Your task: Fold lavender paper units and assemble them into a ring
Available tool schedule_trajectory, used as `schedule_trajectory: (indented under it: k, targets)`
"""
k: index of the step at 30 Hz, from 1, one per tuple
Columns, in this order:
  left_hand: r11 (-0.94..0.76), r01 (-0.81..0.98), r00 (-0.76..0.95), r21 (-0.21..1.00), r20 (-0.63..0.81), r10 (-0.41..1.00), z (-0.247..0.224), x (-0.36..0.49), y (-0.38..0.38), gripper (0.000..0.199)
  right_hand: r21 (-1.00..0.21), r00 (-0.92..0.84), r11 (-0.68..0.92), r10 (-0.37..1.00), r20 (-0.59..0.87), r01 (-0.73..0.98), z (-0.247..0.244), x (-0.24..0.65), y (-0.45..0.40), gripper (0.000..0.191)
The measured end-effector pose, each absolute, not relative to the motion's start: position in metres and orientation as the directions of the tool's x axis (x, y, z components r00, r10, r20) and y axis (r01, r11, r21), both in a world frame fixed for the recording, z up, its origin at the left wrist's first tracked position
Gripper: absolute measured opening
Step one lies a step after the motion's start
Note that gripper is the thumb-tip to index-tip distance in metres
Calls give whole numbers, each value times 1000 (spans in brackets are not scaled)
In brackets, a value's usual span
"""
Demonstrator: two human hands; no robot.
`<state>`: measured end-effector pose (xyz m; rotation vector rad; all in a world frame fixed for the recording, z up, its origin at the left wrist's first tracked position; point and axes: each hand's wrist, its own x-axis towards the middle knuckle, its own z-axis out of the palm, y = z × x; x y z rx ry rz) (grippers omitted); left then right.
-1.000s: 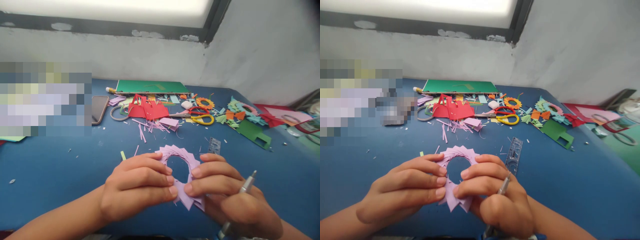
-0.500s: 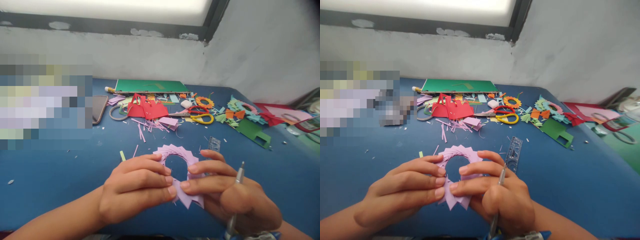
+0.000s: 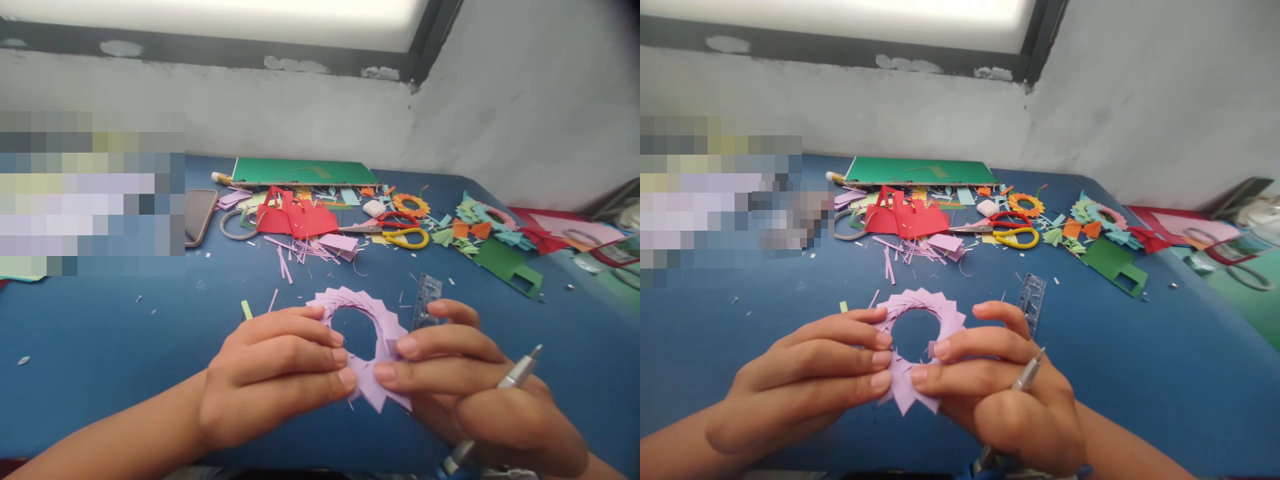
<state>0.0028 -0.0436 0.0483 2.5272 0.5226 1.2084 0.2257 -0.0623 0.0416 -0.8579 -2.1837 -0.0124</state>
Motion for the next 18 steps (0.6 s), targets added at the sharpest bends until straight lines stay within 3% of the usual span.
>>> schedule_trajectory:
  k: [3,7,11,15,18]
  targets:
    - [-890,206,587,407,676,445,48,4,-45,15,-250,-442,832,490,752,496,46,223,-59,28]
    - [-848,254,494,466,691,527,46,12,-42,13,-266,-428,810,519,740,523,51,218,-53,22]
    - [-776,253,391,578,673,628,41,21,-37,18,-408,-352,784,589,728,468,47,214,-49,27]
    - [-761,216,455,612,626,633,34,22,-34,30,-569,-252,738,666,702,363,41,211,-48,37]
    - [-758,189,479,625,615,626,29,19,-32,36,-608,-243,704,703,668,366,40,211,-46,35]
